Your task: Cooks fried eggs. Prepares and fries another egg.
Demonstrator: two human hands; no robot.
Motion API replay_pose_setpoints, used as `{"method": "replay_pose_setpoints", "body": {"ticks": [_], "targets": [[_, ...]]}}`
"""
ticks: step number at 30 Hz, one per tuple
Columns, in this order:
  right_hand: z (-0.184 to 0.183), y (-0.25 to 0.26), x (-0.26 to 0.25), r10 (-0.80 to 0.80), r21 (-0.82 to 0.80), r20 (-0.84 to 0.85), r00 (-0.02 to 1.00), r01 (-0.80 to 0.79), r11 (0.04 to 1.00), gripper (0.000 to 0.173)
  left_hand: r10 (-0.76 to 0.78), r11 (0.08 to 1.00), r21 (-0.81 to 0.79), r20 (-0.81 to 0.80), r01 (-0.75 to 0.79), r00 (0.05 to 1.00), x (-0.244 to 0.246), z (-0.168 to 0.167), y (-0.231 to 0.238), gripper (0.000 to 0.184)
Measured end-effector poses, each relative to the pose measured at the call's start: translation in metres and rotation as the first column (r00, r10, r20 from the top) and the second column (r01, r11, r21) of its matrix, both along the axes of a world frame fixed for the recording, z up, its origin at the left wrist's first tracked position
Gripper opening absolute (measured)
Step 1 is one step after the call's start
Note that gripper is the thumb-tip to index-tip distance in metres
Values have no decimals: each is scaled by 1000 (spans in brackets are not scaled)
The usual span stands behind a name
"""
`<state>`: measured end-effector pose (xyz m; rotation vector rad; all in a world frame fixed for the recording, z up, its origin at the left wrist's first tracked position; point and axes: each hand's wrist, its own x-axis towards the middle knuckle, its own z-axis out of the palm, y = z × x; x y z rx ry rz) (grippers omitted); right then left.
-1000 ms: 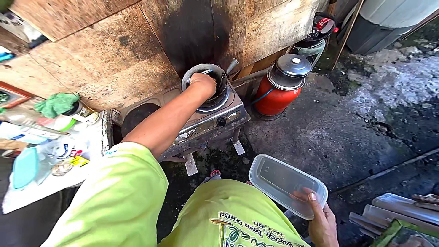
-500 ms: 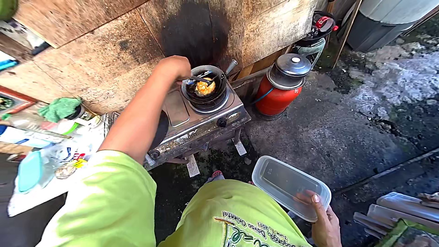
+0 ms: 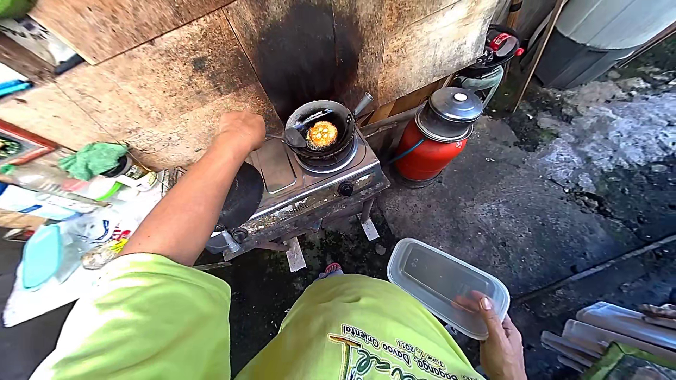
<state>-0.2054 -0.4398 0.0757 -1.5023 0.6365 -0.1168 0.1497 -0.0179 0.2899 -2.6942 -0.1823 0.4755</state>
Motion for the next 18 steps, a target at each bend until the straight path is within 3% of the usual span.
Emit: {"method": "replay_pose_setpoints", "body": {"ticks": [5,12,18], "targets": [[1,5,-3,-5,2,3,1000,5,1000,39,36,999,-11,-42,-37,998,4,-8,0,22],[3,7,-15,-46,-10,-6,999,46,999,41,22,990,-139,-52,-29,998,27,-23,45,27],[5,11,-22,-58,-20,-33,998,57,998,39,19,989,-147,-30,-23,999,33,-35,31,30]]}}
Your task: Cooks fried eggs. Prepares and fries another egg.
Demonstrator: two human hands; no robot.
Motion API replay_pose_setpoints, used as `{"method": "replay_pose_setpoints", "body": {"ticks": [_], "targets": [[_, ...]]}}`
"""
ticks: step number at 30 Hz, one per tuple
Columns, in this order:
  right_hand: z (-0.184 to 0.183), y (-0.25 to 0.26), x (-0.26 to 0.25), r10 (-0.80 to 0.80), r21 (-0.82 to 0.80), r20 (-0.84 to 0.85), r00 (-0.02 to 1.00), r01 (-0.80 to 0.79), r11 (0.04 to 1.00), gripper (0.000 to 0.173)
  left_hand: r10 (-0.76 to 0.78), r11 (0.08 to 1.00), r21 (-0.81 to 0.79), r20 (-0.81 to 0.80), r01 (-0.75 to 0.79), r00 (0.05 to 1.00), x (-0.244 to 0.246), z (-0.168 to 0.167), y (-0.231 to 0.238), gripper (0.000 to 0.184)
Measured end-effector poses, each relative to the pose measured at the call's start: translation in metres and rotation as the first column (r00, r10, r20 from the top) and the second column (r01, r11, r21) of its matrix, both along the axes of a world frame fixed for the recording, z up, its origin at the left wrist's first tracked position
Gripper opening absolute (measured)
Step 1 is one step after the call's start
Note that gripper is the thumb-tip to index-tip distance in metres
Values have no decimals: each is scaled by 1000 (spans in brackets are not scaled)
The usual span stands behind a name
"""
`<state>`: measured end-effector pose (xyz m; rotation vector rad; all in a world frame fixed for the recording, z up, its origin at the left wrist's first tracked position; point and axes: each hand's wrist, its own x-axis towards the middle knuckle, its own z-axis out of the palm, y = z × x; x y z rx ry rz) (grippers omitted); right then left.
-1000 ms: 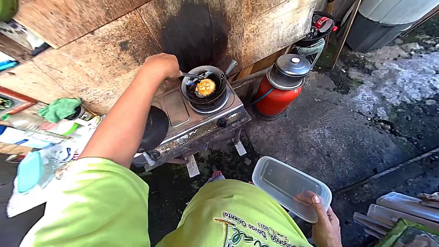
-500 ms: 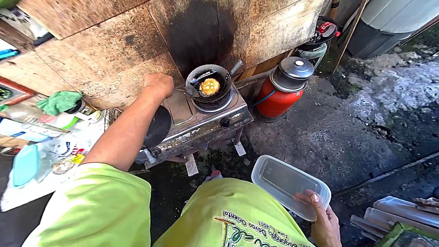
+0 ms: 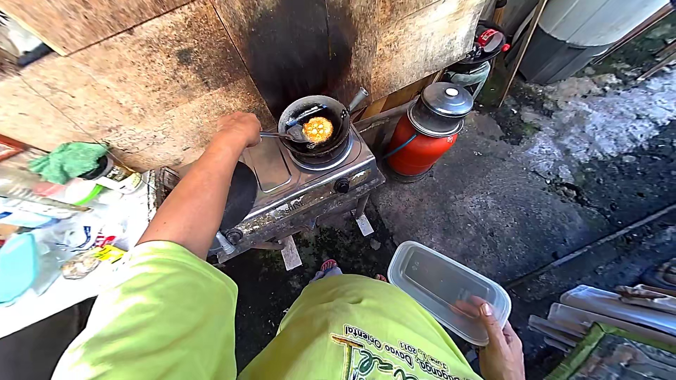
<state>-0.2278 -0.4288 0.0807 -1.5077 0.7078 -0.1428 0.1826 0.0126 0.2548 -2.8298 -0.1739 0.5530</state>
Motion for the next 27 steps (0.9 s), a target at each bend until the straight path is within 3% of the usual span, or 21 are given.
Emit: {"method": "replay_pose_setpoints", "body": {"ticks": [5,7,10,13,20,27], "targets": [[-1,0,-5,-12,-3,-3,1000,12,1000,39,28,995,90,76,-35,997,-20,24,-24,22],[-2,1,-5,-12,-9,-13,1000,12,1000,40,55,998,-4,108,-55,993,-25,21,-18,28],[-4,4,-7,-15,-6,-24,1000,15,1000,42,80,972,-231,118,-51,990,-32,-8,-3,40],[-6,6,-8,-24,1,-11,1000,24,1000,42,130,934,-348,109,-85,985,-50,-43,-12,40],[-5,2,-6,-5,2,-12,1000,5,1000,41,223,902,-388,38,-191,974,-66,-96,-31,42],[-5,4,-5,-2,11,-7,1000,2,1000,40,250,887,-403,11,-225,968,-67,-99,-32,42]]}}
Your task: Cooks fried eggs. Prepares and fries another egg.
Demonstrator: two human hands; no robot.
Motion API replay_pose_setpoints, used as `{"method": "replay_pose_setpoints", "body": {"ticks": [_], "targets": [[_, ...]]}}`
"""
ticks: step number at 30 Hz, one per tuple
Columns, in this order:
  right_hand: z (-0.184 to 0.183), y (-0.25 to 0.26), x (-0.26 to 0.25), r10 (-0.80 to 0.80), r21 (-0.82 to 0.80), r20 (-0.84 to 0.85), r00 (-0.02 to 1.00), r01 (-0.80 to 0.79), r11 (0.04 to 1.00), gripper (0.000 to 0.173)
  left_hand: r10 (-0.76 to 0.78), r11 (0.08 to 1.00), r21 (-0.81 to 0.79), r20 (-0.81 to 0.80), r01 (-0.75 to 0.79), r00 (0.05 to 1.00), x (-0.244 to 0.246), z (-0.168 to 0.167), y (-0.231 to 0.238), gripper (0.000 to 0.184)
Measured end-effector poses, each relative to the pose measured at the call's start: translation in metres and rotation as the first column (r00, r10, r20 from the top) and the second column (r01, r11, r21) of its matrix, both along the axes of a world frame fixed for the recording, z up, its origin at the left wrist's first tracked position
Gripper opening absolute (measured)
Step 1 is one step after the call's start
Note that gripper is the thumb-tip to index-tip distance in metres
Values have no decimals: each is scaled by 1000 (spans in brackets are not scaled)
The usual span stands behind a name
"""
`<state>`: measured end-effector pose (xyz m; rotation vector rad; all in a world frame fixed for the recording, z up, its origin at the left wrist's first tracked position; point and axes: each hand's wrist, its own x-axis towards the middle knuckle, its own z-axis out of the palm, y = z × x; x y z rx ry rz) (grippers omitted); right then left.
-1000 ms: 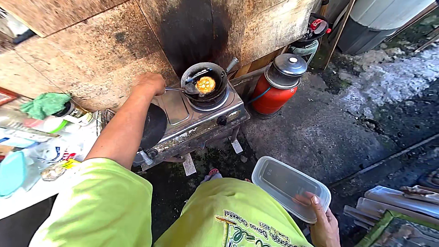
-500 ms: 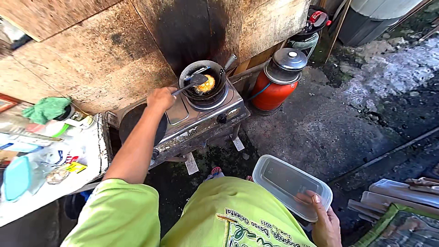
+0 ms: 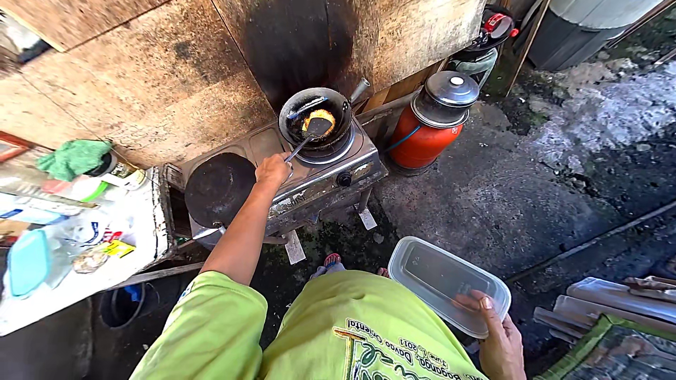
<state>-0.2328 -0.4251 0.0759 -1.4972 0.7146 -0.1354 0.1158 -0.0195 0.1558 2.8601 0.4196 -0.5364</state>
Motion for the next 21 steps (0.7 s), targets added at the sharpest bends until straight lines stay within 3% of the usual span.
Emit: {"method": "replay_pose_setpoints", "body": {"ticks": [4,15,21], "targets": [[0,-2,0,7,-4,8,1000,-7,1000,40,7,1000,7,35,-8,999,0,9,-2,41],[2,-2,3,18,-2,1,1000,-18,1000,39,49,999,-23,68,-47,997,8,-22,-12,43],[1,-4,6,15,-9,3,1000,-15,1000,40,34,999,-39,64,-32,997,11,-13,-8,42]]}}
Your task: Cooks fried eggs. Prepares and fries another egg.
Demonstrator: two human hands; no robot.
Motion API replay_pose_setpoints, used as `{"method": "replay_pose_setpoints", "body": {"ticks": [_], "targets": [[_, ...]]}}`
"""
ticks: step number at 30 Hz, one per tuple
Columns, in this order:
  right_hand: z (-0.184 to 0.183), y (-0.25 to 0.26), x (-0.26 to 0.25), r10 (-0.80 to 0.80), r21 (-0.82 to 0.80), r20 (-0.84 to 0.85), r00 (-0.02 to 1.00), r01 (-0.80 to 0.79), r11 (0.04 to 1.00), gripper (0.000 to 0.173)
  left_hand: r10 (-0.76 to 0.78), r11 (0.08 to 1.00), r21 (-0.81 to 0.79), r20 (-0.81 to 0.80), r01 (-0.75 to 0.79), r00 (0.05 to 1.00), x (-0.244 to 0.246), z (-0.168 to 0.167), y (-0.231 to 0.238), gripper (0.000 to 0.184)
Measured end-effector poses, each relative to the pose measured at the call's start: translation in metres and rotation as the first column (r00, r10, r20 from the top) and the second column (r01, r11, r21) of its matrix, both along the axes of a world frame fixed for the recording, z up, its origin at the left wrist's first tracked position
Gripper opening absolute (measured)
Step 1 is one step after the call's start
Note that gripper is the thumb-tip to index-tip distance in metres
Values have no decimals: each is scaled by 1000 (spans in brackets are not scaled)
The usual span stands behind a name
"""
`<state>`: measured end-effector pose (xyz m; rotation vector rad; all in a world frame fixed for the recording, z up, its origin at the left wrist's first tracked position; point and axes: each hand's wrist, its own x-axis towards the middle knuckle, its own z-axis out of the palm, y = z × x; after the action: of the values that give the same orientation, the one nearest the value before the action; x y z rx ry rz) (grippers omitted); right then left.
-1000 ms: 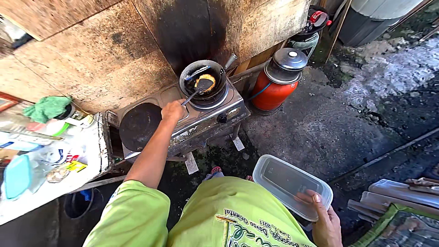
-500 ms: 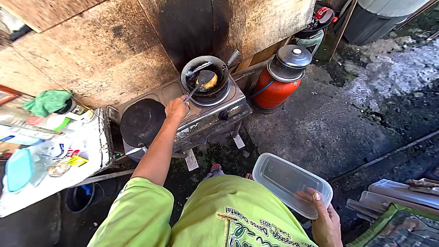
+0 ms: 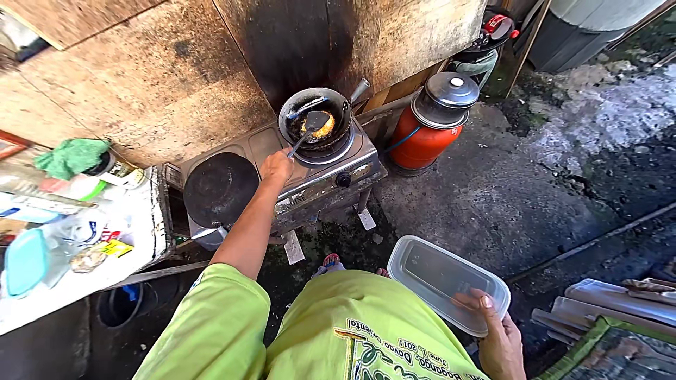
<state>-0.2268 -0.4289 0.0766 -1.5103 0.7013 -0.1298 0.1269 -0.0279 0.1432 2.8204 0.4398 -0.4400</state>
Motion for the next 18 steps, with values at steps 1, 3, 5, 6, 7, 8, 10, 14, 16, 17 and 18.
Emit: {"method": "replay_pose_setpoints", "body": {"ticks": [1,3,5,6,7,8,10,14,16,17,18], "targets": [[0,0,0,-2,0,5,1000,2,1000,39,1,1000,-19,2,-1,1000,-2,4,1,42],[1,0,1,-1,1,11,1000,1,1000,39,6,1000,-28,3,-6,1000,-8,10,4,42],[0,-1,2,5,4,14,1000,-5,1000,40,8,1000,-10,-10,-8,1000,-13,12,5,42],[-1,-1,3,9,6,13,1000,-9,1000,40,5,1000,-2,-21,-5,1000,-16,12,5,42],[-1,0,5,13,8,14,1000,-13,1000,39,2,1000,4,-30,-2,1000,-17,10,5,42],[-1,0,7,14,7,15,1000,-14,1000,38,2,1000,6,-37,-1,999,-17,10,4,42],[0,0,9,17,5,21,1000,-17,1000,38,-5,1000,9,-45,5,999,-16,11,3,41],[1,-3,14,43,1,32,999,-43,999,39,-11,999,40,-47,13,999,-18,25,3,41],[-1,-4,15,47,3,36,998,-47,999,39,-13,999,48,-51,15,999,-22,30,4,40],[-1,-4,16,49,9,35,998,-49,999,39,-17,999,44,-57,19,998,-23,30,4,40],[-2,-4,17,54,10,33,998,-54,998,39,-19,999,39,-60,21,998,-23,28,4,40]]}}
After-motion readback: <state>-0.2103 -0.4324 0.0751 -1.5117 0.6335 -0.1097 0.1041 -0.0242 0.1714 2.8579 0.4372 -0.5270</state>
